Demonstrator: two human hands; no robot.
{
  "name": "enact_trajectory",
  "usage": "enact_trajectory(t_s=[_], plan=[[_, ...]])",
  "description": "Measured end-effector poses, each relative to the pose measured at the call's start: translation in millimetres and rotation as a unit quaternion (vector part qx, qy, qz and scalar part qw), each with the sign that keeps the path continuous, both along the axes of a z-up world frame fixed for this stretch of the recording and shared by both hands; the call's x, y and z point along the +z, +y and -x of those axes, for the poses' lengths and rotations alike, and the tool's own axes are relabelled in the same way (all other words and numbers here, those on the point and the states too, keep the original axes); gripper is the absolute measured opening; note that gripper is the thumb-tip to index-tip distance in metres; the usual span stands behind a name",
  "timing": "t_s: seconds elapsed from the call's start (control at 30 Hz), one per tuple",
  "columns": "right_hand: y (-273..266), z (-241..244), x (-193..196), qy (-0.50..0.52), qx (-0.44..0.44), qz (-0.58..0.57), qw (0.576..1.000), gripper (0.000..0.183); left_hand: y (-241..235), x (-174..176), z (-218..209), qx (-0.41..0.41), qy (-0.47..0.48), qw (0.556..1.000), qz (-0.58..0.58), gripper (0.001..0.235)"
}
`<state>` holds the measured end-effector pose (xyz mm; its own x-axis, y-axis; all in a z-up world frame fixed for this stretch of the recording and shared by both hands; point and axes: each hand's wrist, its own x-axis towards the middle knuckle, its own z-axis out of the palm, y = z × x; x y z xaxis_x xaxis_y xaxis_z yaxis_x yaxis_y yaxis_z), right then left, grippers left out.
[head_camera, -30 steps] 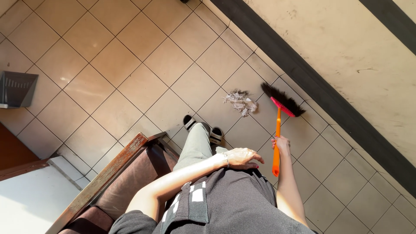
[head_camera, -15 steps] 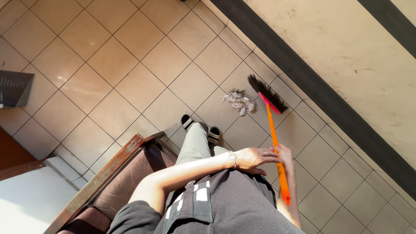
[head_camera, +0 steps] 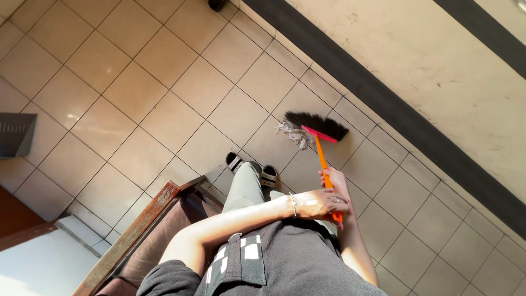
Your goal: Sweep paper scraps and debris from a tiled floor into a dustpan using a broom.
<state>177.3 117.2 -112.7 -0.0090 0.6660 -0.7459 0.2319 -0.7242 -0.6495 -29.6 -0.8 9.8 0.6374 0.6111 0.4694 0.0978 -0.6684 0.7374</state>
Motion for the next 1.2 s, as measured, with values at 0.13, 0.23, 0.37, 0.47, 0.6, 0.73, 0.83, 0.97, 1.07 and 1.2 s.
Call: enact_trajectory(t_s=[0.13,0.23,0.37,0.47,0.6,0.73,0.83,0.97,1.07,1.2], plan=[[-20,33,88,0.108,-0.079,0.077,0.988,0.023,-11,49,26,0.044,-0.104,0.991,-0.071,0.037],[-2,21,70,0.236,-0.132,0.145,0.952,0.024,-24,79,43,0.041,-0.096,0.99,-0.094,0.032],[42,20,37,0.382,-0.127,0.239,0.883,0.022,-36,101,67,0.058,-0.116,0.988,-0.083,0.034],[57,53,38,0.341,-0.107,0.229,0.905,0.018,-38,93,70,0.083,-0.116,0.987,-0.07,0.027],[92,112,40,0.306,-0.043,0.211,0.927,0.015,-18,83,84,0.114,-0.165,0.978,-0.059,0.03],[121,188,22,0.331,0.029,0.259,0.907,0.019,5,65,128,0.158,-0.21,0.963,-0.065,0.028],[128,268,15,0.34,0.067,0.297,0.89,0.021,21,52,174,0.177,-0.225,0.958,-0.034,0.03],[115,377,18,0.321,0.074,0.343,0.88,0.017,21,58,257,0.209,-0.246,0.947,-0.01,0.029],[108,435,1,0.318,0.094,0.39,0.859,0.018,30,39,297,0.279,-0.244,0.928,-0.046,0.032],[78,528,3,0.29,0.126,0.428,0.847,0.018,3,55,378,0.275,-0.299,0.913,-0.043,0.032]])
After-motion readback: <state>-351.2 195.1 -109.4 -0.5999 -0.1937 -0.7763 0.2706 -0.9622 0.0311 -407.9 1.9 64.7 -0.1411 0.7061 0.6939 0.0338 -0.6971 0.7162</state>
